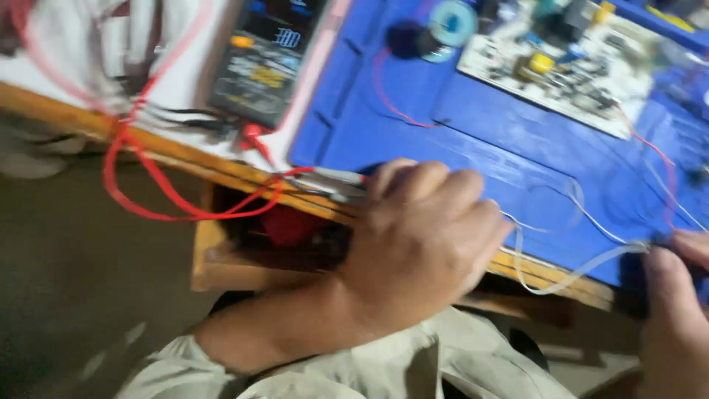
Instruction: Testing electronic components on a circuit board using a multimeter and applying cleaning fluid to a small part.
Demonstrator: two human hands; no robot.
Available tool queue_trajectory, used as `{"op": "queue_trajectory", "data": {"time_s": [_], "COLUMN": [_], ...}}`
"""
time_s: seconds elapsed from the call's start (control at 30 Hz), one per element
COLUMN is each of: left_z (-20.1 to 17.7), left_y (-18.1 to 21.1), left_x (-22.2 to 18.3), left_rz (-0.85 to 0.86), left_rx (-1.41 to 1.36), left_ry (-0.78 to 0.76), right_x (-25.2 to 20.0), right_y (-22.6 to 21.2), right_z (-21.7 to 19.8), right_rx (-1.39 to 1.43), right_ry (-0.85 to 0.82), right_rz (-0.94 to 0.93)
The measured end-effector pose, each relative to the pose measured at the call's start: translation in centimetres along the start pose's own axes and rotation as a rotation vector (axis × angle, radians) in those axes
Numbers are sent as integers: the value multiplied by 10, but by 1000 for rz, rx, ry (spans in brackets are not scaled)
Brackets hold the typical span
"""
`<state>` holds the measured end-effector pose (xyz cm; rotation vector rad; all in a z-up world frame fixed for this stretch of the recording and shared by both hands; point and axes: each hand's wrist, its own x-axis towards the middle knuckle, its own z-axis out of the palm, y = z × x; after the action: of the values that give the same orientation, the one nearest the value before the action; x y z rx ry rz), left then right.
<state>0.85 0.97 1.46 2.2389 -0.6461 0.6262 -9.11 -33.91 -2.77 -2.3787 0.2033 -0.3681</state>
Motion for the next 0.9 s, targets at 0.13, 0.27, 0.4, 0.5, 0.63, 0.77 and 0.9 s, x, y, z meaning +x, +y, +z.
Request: {"op": "queue_trajectory", "data": {"time_s": [0.13,0.27,0.4,0.5,0.63,0.77,0.9], "left_z": [2,3,2,2,-1,0,1], "left_y": [2,0,-2,-1,2,0,-1], "left_x": [4,-1,-2,-2,1,-1,-5], "left_rz": [22,24,20,16,21,22,6], "left_rx": [44,116,113,116,95,114,137], "left_ry": [-26,-87,-110,-107,-141,-149,-152], "right_x": [4,4,5,5,10,16,18], "right_y": [-31,-39,-35,-38,-50,-59,-65], "right_z": [-4,-3,-2,-2,-5,-5,-4], "right_rx": [-74,-92,-81,-89,-164,-150,-150], "right_ry": [91,103,84,70,100,83,64], "right_rz": [-209,-245,-286,-299,-298,-336,-330]}}
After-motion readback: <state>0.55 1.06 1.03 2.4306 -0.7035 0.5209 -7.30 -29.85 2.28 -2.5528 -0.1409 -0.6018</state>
